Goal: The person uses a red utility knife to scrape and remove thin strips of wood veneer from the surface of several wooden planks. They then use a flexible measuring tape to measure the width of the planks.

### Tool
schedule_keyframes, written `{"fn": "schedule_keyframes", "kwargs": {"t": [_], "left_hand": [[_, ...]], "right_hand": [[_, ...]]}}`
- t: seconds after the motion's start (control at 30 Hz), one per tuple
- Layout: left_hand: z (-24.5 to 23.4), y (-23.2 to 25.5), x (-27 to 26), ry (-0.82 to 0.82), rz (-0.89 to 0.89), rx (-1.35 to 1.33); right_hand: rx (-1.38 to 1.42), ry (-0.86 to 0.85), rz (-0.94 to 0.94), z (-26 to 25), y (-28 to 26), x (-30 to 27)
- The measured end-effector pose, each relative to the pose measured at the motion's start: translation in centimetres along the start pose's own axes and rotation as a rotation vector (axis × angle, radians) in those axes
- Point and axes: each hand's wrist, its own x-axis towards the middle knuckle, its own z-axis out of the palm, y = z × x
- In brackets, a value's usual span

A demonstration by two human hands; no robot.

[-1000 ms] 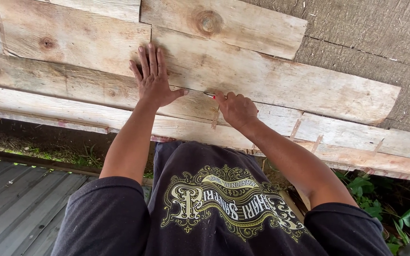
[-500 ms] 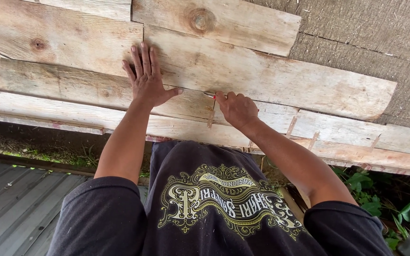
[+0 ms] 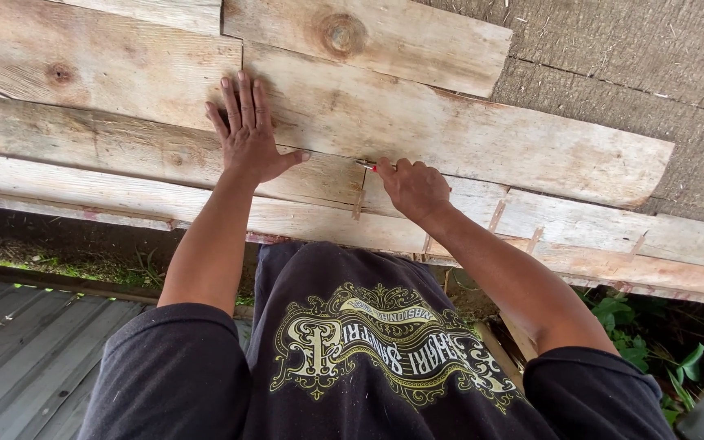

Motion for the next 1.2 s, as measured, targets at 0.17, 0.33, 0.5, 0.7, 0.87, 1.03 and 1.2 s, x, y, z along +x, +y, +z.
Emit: {"fn": "schedule_keyframes", "kwargs": {"t": [0.17, 0.33, 0.5, 0.7, 0.87, 1.03, 1.2], "left_hand": [[0.1, -0.1, 0.0, 0.005, 0.009, 0.004], [0.3, -0.1, 0.1, 0.016, 0.008, -0.007], [0.2, 0.0, -0.1, 0.012, 0.010, -0.029], [0.1, -0.1, 0.0, 0.027, 0.017, -0.023], [1.2, -0.5, 0.5, 0.035, 0.030, 0.004], [1.0, -0.5, 0.2, 0.077, 0.055, -0.131], [1.2, -0.7, 0.3, 0.072, 0.071, -0.147]], "right_hand": [[-0.008, 0.043, 0.005, -0.7, 0.4, -0.6], [0.050, -0.101, 0.044, -0.5, 1.0, -1.0], [0.065, -0.182, 0.073, -1.7, 1.7, -1.7], [0.292, -0.183, 0.227, -4.9, 3.2, -3.1], [0.593, 0.206, 0.400, -1.3, 1.2, -1.6], [0.531, 0.279, 0.445, 2.6, -2.7, 2.7], [0.518, 0.239, 0.435, 1.6, -2.4, 3.1]]}}
